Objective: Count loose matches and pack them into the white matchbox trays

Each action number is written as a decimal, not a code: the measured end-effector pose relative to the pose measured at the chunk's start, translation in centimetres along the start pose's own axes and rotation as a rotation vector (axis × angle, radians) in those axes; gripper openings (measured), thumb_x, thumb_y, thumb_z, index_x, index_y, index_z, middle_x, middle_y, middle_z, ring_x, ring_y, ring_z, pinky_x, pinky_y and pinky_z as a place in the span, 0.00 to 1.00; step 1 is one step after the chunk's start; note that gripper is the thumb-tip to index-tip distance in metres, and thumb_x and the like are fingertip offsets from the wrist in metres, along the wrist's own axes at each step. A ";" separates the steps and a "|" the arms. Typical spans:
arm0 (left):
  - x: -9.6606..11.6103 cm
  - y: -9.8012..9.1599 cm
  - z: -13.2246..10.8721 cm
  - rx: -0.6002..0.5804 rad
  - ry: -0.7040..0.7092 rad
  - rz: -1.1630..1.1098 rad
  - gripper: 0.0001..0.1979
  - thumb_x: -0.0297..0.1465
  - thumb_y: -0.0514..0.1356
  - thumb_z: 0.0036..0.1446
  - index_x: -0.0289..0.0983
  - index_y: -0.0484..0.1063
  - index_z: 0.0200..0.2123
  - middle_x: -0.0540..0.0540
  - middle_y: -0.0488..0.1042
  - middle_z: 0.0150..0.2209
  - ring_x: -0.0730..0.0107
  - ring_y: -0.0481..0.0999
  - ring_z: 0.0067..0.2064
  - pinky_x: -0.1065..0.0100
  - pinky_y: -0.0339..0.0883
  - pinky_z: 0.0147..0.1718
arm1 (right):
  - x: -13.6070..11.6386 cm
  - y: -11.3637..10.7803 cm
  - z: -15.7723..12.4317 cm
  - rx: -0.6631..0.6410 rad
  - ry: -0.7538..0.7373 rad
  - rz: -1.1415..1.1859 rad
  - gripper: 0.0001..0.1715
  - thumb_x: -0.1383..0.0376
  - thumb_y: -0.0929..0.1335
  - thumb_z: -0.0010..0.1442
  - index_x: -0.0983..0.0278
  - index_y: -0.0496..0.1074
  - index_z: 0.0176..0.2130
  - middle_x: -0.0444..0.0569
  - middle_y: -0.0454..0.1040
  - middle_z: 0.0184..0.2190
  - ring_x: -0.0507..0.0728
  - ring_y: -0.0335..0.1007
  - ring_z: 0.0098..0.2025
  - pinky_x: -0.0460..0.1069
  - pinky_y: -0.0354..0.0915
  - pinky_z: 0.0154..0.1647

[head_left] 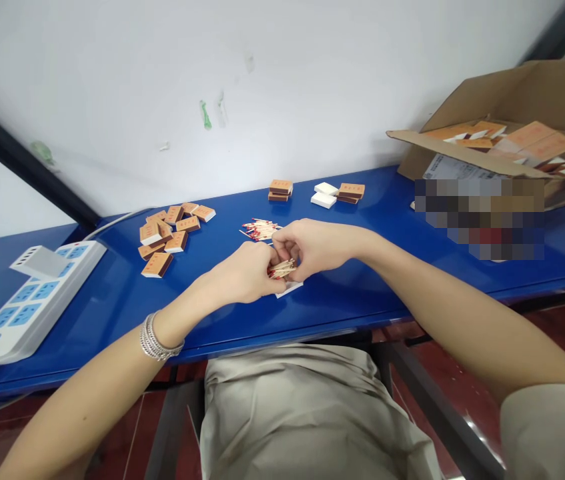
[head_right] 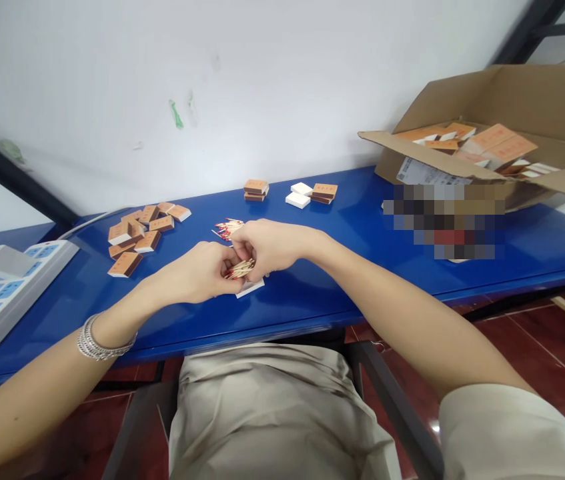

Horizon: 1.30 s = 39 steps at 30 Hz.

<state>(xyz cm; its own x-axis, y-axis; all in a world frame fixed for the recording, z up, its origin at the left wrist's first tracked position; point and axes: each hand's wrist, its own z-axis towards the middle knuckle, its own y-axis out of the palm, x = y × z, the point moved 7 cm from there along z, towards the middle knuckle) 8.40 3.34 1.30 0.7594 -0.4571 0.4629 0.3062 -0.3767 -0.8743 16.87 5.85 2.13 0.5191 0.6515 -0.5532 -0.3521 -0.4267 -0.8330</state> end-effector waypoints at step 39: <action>0.8 0.0 0.6 -0.060 0.004 0.143 0.14 0.33 0.61 0.48 0.36 0.61 0.17 0.54 0.59 0.16 0.78 0.56 0.20 0.69 0.48 0.22 | 1.1 -0.1 -0.1 -0.134 0.043 0.068 0.10 0.64 0.73 0.47 0.64 0.74 0.32 0.44 0.79 0.27 0.54 0.75 0.31 0.47 0.65 0.31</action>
<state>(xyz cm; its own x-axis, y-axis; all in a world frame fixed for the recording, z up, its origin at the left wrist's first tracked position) 9.31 3.46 1.61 0.7907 -0.5124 0.3350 0.1601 -0.3552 -0.9210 17.56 6.54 1.55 0.5313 0.5921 -0.6059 -0.2817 -0.5511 -0.7855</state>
